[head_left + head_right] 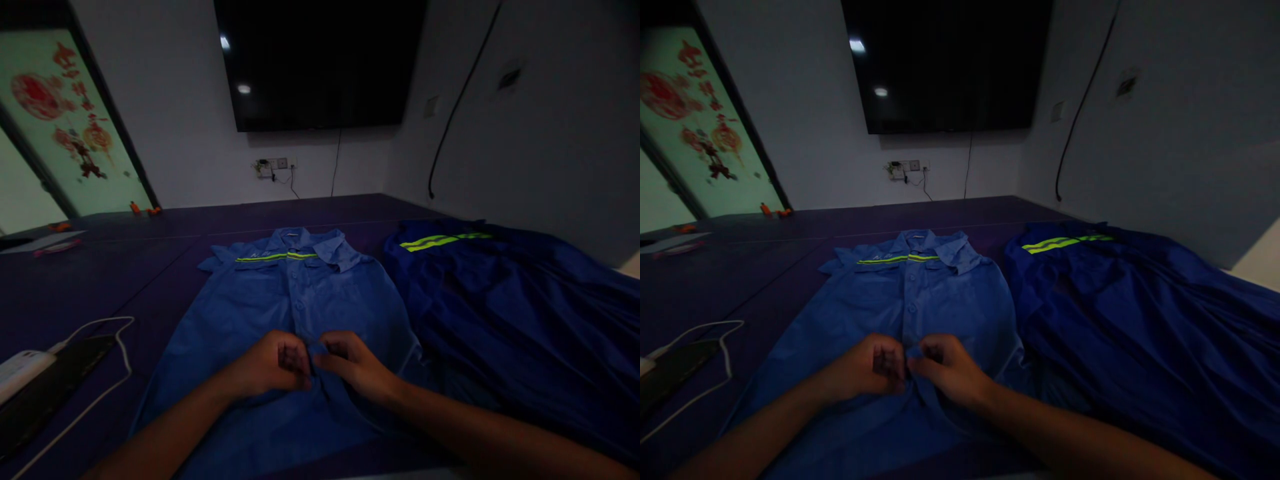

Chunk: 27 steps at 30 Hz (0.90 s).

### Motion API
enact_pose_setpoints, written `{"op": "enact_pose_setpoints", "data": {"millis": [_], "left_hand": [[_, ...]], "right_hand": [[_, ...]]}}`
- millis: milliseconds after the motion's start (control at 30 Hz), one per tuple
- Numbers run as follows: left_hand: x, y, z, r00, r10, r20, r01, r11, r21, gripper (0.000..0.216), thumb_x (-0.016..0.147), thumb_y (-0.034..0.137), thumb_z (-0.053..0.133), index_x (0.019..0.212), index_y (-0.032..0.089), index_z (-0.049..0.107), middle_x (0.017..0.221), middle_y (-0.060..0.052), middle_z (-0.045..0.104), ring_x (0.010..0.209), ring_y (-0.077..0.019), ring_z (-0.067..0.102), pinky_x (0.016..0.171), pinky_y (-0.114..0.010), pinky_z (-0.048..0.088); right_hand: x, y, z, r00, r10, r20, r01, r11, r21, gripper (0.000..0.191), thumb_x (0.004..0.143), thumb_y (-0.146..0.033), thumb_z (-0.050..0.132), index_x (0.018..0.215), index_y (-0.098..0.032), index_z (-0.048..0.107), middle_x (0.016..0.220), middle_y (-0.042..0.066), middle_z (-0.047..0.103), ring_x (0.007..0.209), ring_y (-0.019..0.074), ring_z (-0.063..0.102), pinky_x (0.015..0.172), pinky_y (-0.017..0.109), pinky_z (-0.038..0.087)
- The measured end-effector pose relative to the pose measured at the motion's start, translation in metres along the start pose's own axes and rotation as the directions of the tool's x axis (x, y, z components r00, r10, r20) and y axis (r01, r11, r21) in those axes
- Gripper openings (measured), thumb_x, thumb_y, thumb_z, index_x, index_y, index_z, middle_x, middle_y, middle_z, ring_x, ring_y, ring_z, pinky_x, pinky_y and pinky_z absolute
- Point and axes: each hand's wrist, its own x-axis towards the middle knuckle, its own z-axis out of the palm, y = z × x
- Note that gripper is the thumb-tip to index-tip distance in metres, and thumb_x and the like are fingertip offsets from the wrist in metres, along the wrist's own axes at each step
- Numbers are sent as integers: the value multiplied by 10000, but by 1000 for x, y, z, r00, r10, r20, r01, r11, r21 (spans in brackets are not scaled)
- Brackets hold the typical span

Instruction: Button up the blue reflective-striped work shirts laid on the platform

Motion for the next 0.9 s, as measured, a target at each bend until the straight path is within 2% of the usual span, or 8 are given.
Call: {"op": "enact_pose_setpoints", "data": {"millis": [200, 467, 633, 767, 900], "left_hand": [[1, -2, -4, 998, -62, 18, 62, 998, -16, 221, 495, 205, 769, 651, 119, 638, 577, 26, 619, 518, -63, 530, 513, -172, 387], [4, -9, -7, 992, -88, 93, 94, 994, -59, 374, 402, 216, 818, 685, 118, 595, 679, -13, 670, 608, -124, 611, 590, -240, 466], [-2, -2, -4, 992, -96, 87, 85, 990, 115, 402, 401, 317, 820, 641, 126, 560, 567, 41, 592, 506, -79, 531, 499, -195, 406], [-11, 7, 4, 968, -86, 236, 9, 951, 308, 358, 430, 364, 805, 626, 139, 607, 530, 56, 533, 461, -52, 451, 436, -170, 323], [-16, 3, 18, 920, 4, 392, -177, 896, 406, 327, 482, 326, 792, 741, 178, 659, 530, 65, 509, 457, -56, 436, 434, -170, 307]], "right_hand": [[-3, -2, 0, 998, 0, 62, 7, 993, -114, 224, 688, -269, 614, 589, -150, 451, 494, -72, 342, 472, 51, 303, 421, 188, 204], [-1, -1, 0, 998, -36, 42, 42, 989, -139, 187, 705, -228, 575, 577, -146, 465, 500, -70, 356, 476, 54, 317, 431, 194, 213], [-1, 2, 1, 997, -59, 55, 66, 990, -122, 203, 699, -229, 570, 568, -154, 434, 508, -70, 346, 483, 60, 319, 443, 201, 220], [0, 2, 1, 998, -45, 34, 46, 998, -40, 210, 707, -238, 552, 565, -159, 419, 516, -68, 352, 483, 61, 324, 452, 198, 239], [1, 3, 2, 1000, -19, 9, 19, 1000, 23, 202, 692, -245, 559, 570, -158, 423, 518, -68, 355, 487, 61, 323, 458, 194, 245]]}}
